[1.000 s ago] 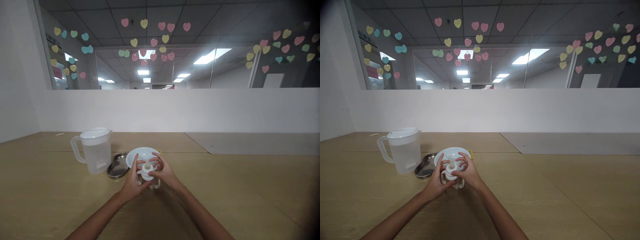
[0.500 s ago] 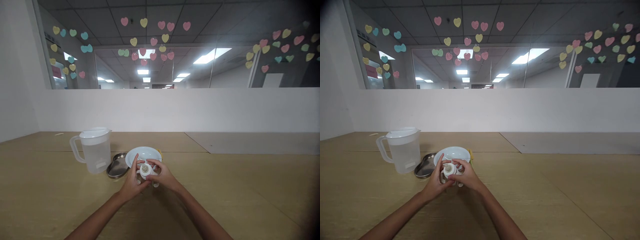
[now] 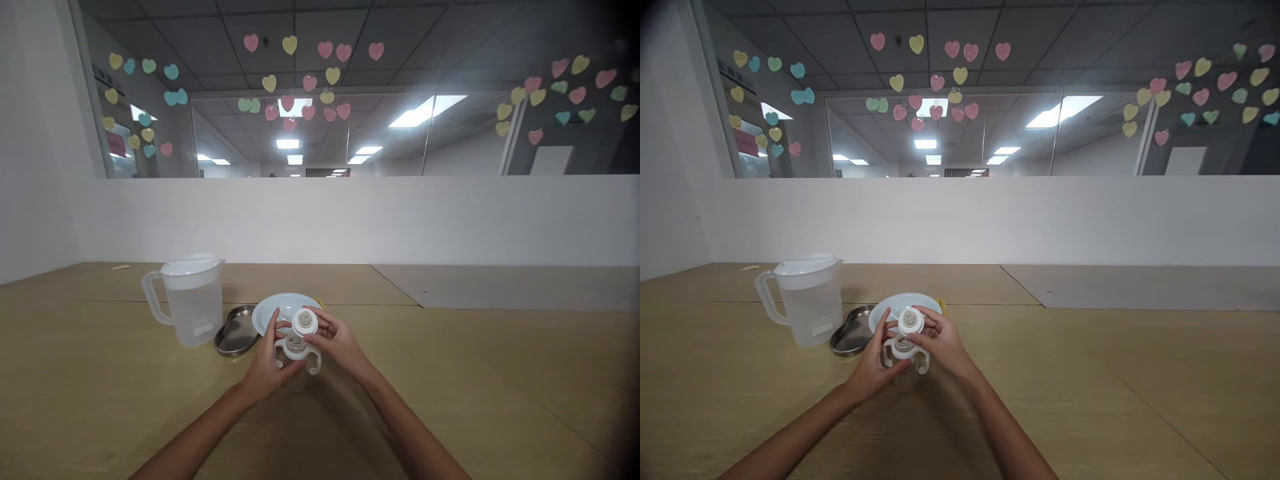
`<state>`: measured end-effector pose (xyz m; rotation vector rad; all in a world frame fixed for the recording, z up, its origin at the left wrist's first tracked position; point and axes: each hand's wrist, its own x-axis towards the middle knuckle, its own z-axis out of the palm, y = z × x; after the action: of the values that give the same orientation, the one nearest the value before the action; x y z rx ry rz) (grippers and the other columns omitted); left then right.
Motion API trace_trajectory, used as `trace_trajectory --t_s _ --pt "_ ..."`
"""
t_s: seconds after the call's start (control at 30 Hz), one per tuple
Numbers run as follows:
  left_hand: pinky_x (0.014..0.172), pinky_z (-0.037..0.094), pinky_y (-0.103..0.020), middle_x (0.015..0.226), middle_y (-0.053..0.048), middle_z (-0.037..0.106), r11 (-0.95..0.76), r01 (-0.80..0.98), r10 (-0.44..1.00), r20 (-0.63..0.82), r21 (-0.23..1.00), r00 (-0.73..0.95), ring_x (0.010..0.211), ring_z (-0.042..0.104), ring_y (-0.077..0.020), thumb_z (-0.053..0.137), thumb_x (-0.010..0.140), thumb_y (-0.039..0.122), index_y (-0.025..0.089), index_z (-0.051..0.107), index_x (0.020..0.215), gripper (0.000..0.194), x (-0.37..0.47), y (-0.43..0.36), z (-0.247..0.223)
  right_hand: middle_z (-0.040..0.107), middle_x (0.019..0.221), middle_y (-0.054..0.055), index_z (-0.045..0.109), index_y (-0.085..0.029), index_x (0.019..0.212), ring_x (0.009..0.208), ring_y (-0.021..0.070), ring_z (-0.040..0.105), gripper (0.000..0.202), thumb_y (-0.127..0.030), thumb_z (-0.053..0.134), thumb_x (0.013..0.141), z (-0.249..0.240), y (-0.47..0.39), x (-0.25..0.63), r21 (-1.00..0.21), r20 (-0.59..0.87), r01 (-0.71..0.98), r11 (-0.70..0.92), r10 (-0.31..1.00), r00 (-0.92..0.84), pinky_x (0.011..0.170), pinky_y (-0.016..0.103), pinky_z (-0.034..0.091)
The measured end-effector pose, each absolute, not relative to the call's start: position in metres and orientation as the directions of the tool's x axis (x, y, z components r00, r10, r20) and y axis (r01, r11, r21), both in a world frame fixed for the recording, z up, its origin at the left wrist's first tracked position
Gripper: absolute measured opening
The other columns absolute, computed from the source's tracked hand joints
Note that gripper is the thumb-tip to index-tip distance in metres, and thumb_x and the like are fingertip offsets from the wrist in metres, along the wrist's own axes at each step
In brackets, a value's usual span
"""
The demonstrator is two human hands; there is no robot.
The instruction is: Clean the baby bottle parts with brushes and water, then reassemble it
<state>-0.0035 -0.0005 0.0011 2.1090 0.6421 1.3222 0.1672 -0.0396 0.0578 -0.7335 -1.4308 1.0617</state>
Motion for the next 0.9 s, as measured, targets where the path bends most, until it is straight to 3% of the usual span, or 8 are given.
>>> trace_trajectory --t_s 0.17,0.43,0.7,0.9 --pt "0.093 0.039 -0.041 0.122 -0.011 0.045 -0.737 0.119 0.650 0.649 0.665 0.395 0.100 0.052 -0.0200 0.067 0.072 0.039 0.026 0.000 0.141 0.097 -0.004 0.001 -0.001 0.061 0.111 0.005 0.057 -0.024 0.113 0.103 0.0208 0.056 0.056 -0.026 0.078 0.061 0.065 -0.044 0.173 -0.862 0.461 -0.280 0.424 0.884 -0.082 0.085 0.031 0.048" --pt "0.093 0.038 -0.042 0.121 -0.011 0.045 -0.729 0.140 0.663 0.640 0.670 0.389 0.099 0.051 -0.0204 0.067 0.071 0.038 0.025 0.001 0.141 0.097 -0.003 0.001 0.000 0.058 0.115 0.006 0.054 -0.025 0.115 0.103 0.0230 0.057 0.056 -0.031 0.077 0.065 0.079 -0.053 0.181 -0.755 0.537 -0.458 0.470 0.844 -0.018 0.100 0.042 0.038" --pt "0.091 0.039 -0.041 0.122 -0.011 0.044 -0.732 0.116 0.654 0.643 0.672 0.399 0.097 0.052 -0.0195 0.065 0.073 0.037 0.025 0.002 0.141 0.093 -0.003 -0.001 0.001 0.057 0.119 0.006 0.049 -0.025 0.119 0.111 0.0210 0.052 0.057 -0.030 0.074 0.068 0.058 -0.036 0.180 -0.835 0.453 -0.370 0.408 0.891 -0.040 0.104 0.039 0.031" --pt "0.093 0.038 -0.040 0.122 -0.010 0.045 -0.735 0.114 0.651 0.647 0.669 0.398 0.100 0.052 -0.0196 0.066 0.073 0.037 0.026 0.003 0.141 0.093 -0.002 0.000 0.000 0.054 0.123 0.008 0.048 -0.024 0.118 0.116 0.0211 0.048 0.057 -0.033 0.073 0.068 0.043 -0.022 0.182 -0.867 0.450 -0.250 0.432 0.893 -0.016 0.102 0.038 0.034"
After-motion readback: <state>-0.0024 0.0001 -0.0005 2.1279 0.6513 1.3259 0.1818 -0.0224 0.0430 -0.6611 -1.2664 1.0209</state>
